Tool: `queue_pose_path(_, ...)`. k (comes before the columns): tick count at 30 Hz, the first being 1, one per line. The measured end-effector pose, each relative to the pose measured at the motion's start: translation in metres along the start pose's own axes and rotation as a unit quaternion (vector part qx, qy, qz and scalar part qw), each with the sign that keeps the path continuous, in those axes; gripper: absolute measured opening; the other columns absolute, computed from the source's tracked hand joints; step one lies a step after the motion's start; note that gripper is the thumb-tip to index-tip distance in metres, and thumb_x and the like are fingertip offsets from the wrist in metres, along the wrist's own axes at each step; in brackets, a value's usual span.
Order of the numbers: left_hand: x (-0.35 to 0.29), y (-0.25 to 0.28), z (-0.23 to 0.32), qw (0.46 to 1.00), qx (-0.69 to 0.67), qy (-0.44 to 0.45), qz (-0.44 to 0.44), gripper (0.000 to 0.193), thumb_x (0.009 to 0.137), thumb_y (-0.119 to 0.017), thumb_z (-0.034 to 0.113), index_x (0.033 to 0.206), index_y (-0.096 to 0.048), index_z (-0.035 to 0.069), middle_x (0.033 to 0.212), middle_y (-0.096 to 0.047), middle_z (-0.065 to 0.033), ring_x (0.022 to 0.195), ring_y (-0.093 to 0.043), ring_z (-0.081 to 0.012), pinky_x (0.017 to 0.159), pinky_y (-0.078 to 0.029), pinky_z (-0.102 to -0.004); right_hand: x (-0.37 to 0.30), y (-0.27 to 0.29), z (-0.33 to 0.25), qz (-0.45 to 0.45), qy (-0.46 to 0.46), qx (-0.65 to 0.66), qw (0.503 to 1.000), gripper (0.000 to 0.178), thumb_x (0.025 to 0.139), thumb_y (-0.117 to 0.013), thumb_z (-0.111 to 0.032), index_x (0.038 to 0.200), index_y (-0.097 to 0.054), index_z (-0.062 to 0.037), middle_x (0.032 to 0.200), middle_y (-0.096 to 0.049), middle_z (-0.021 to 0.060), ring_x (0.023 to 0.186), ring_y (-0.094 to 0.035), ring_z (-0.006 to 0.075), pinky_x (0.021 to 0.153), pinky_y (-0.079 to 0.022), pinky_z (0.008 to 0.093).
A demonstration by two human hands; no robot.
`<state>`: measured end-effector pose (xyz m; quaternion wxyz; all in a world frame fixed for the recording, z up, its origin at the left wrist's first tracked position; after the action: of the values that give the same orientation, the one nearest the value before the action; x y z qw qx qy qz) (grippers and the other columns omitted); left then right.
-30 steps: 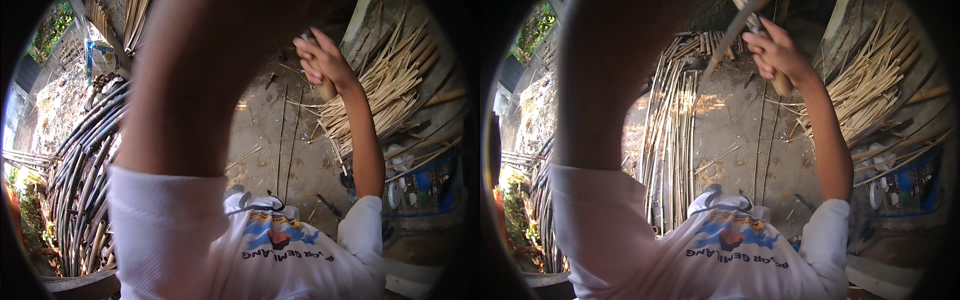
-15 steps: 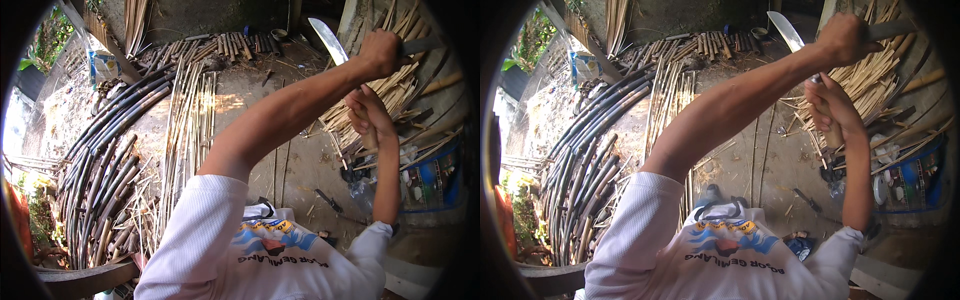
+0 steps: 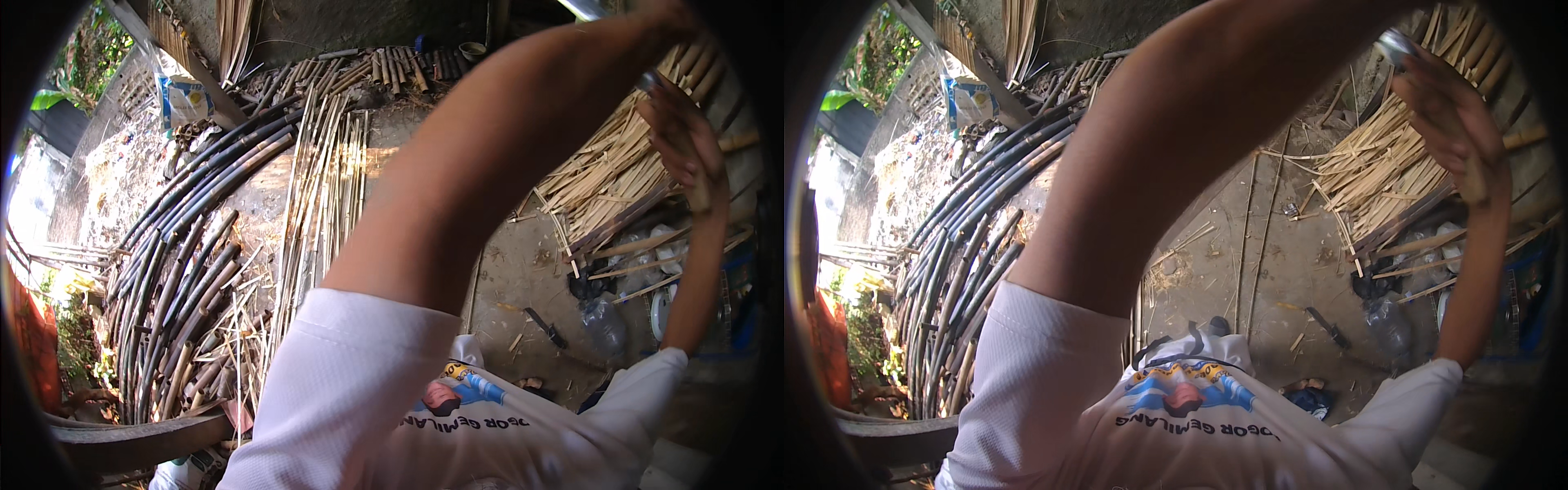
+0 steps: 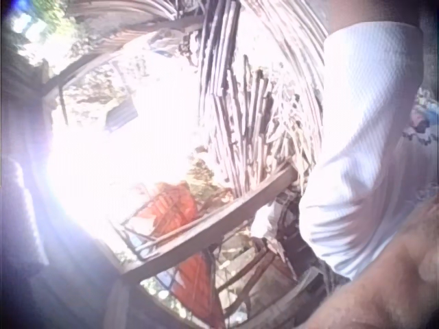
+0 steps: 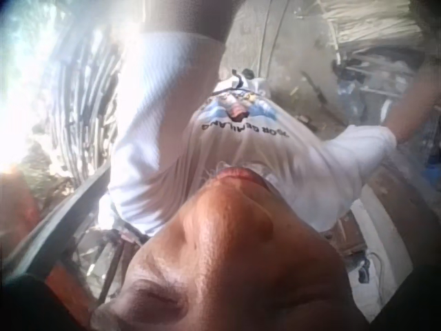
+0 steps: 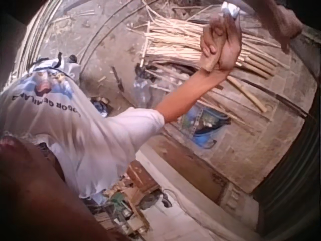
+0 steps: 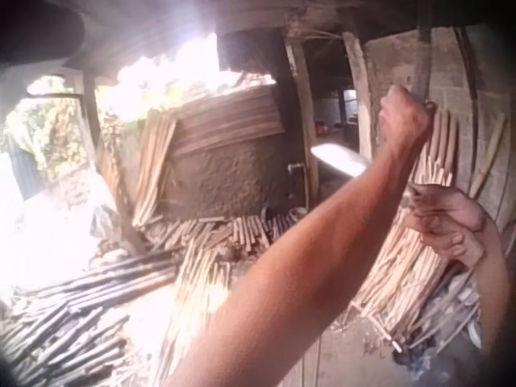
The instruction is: The person splits bamboo poles into thin strips using a machete and a wooden wedge. They repeatedly position bamboo on a stand, strike it with the machete, and separate the resulting strips, which accumulate on the floor.
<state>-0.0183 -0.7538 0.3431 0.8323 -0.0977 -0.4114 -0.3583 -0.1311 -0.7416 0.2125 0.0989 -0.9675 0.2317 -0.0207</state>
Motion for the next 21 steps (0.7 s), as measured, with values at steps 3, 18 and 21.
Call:
queue_pose_path(3, 0.0, 0.041, -0.03, 0.999, 0.049, -0.02, 0.004, 0.05, 0.076, -0.082, 0.029, 0.101, -0.062, -0.009, 0.103, -0.065, -0.0308, 0.102, -0.063, -0.0447, 0.085, -0.052, -0.0485, 0.038, -0.025, 0.018, -0.17, -0.004, -0.007, 0.985, 0.03, 0.105, -0.04, -0.022, 0.128, -0.055, -0.0093, 0.074, -0.045, -0.0017, 0.035, -0.038, 0.002, 0.025, -0.036, 0.0153)
queue_pose_path(18, 0.042, 0.327, -0.137, 0.934, 0.323, 0.132, 0.075, 0.039, 0.083, -0.076, 0.039, 0.075, -0.07, 0.001, 0.061, -0.062, -0.0085, 0.05, -0.06, -0.0161, 0.046, -0.047, -0.0336, 0.164, -0.203, 0.067, -0.313, 0.053, -0.22, 0.922, 0.049, 0.097, -0.056, -0.043, 0.117, -0.05, 0.0013, 0.073, -0.042, -0.005, 0.047, -0.037, 0.0003, 0.039, -0.035, 0.0148)
queue_pose_path(21, 0.033, 0.372, -0.128, 0.951, 0.264, 0.158, 0.037, 0.035, 0.082, -0.077, 0.035, 0.078, -0.071, 0.001, 0.059, -0.06, -0.0057, 0.05, -0.057, -0.0164, 0.046, -0.046, -0.0333, 0.186, -0.233, 0.072, -0.253, 0.074, -0.253, 0.931, 0.038, 0.099, -0.054, -0.035, 0.111, -0.049, 0.0005, 0.071, -0.044, -0.0043, 0.046, -0.039, 0.002, 0.038, -0.036, 0.0165)
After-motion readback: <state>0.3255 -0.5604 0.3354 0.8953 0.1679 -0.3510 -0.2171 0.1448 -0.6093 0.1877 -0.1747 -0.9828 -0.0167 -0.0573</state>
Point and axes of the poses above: each hand's wrist, its own x-axis towards the middle knuckle, its own y-axis out of the back of the hand, z = x × y, the point moved 6 cm from there along x, towards the middle knuckle
